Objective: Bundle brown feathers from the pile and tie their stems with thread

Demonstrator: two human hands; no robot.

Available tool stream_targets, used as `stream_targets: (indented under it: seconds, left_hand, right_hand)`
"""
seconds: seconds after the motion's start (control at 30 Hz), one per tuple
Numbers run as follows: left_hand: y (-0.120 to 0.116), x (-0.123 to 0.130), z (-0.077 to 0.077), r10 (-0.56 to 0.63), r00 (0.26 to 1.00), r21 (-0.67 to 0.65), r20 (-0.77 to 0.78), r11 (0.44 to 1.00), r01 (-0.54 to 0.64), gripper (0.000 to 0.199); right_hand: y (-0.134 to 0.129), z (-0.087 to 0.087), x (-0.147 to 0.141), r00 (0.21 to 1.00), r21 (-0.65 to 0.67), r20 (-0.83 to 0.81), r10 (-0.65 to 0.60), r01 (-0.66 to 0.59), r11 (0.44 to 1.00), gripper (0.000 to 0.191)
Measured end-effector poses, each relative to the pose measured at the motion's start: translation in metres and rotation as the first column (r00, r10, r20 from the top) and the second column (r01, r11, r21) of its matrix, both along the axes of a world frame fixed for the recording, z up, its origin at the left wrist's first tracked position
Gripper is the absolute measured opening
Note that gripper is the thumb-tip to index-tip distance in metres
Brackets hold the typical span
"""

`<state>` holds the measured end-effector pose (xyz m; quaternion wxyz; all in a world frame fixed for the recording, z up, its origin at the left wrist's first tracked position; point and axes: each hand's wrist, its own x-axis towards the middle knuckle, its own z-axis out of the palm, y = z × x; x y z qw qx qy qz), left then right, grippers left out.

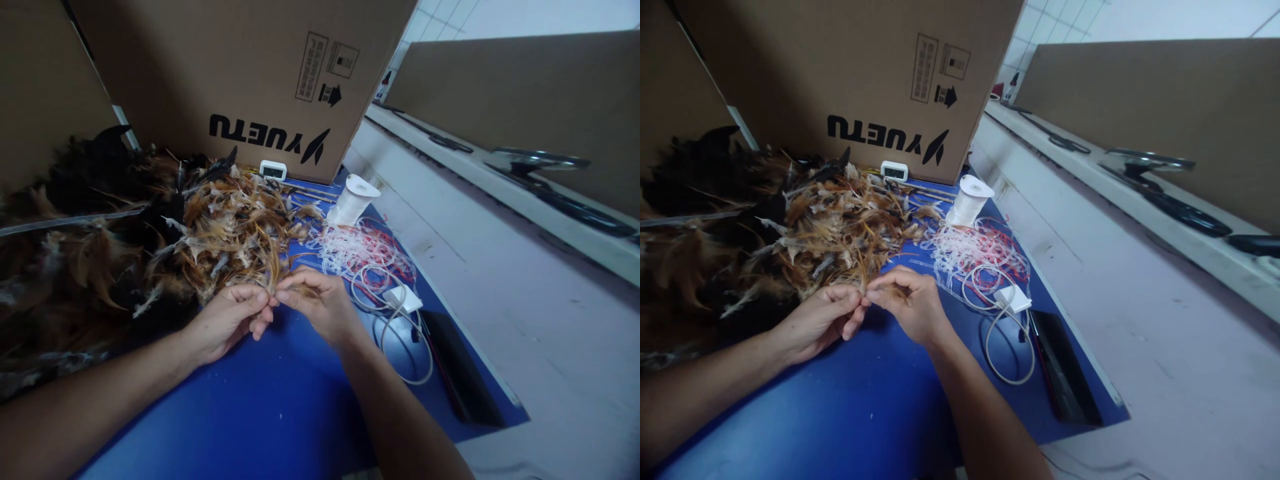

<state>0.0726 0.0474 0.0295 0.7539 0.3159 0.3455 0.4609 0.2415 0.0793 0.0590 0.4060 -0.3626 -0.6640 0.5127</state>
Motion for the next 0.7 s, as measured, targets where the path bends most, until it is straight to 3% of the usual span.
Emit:
stream_targets:
  seconds: [0.3, 0.53, 0.7]
  left_hand:
    - [0.0000, -0.0006, -0.0013, -0.007, 0.999, 0.020, -0.053, 1.000, 0.008, 0.022]
    - [-0.0011, -0.0007, 0.0039, 0.030, 0.993, 0.038, -0.113, 0.999, -0.026, 0.018]
    - [-0.0011, -0.0009, 0.0045, 0.018, 0.993, 0.052, -0.118, 0.999, -0.012, 0.018]
  right_hand:
    - [0.0016, 0.0063, 0.0031, 0.995, 0.155, 0.088, 0.043, -0.057, 0.986, 0.013]
    - [-0.0008, 0.0072, 0.0008, 1.000, -0.114, -0.010, 0.016, -0.017, 0.993, 0.022]
    - [-0.0013, 0.0069, 0.0007, 0.999, -0.136, -0.024, 0.020, -0.023, 0.990, 0.023]
